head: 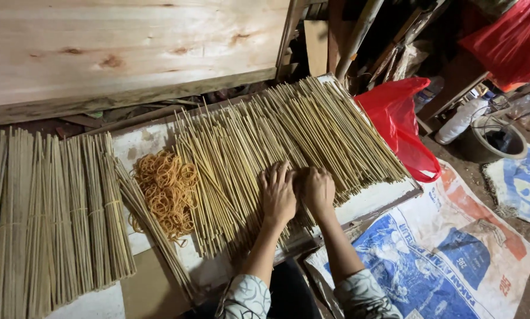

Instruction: Bundling and aligning thin wooden sticks on a workshop floor

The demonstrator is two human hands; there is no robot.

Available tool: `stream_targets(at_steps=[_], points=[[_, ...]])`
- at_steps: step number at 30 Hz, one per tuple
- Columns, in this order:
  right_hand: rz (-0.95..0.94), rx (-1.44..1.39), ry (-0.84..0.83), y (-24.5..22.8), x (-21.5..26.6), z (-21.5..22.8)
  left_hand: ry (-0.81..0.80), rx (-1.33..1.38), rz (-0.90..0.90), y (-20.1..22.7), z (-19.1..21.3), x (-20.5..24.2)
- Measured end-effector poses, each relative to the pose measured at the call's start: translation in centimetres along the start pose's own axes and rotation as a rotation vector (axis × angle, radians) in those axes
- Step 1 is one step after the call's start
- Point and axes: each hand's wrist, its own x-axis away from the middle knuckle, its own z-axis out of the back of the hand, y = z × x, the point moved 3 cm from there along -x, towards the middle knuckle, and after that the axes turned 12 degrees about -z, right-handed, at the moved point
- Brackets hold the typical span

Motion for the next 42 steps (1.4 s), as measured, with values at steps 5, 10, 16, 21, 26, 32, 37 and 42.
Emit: stream_targets(at_steps=[5,10,16,21,26,32,37,42], points=[[0.024,0.034,-0.040,1.4,-1.2,-4.4,0.149,-0.013,-0.022,-0.9,-1.2,-0.2],[-0.020,-0.033,-0.160,0.5,-0.1,-4.4,0.266,0.026,0.004,-1.5,-1.9,-0.2],[-0.124,-0.160,-0.407,-0.6,-0.3,-2.6,0.456,0.289,0.009,-2.5,-3.2,-0.6],[-0.132,-0.292,-0.494,-1.5,0.6,-3.6,0.600,0.626,0.060,-2.5,0.0,0.3],[-0.114,-0.216,-0.468,-2.3,0.3,-2.1,0.656,0.638,0.059,-3.2,-0.9,0.1],[-0.202,-0.241,-0.491,-2.5,-0.5,-4.5,0.666,0.662,0.060,-3.2,-0.6,0.1],[-0.122,-0.276,-0.471,-3.6,-0.8,-2.8,0.754,0.697,0.045,-3.7,-0.6,-0.3],[-0.159,-0.197,-0.440,-4.1,1.4,-0.4,0.818,0.723,0.054,-4.7,-2.0,-0.1]])
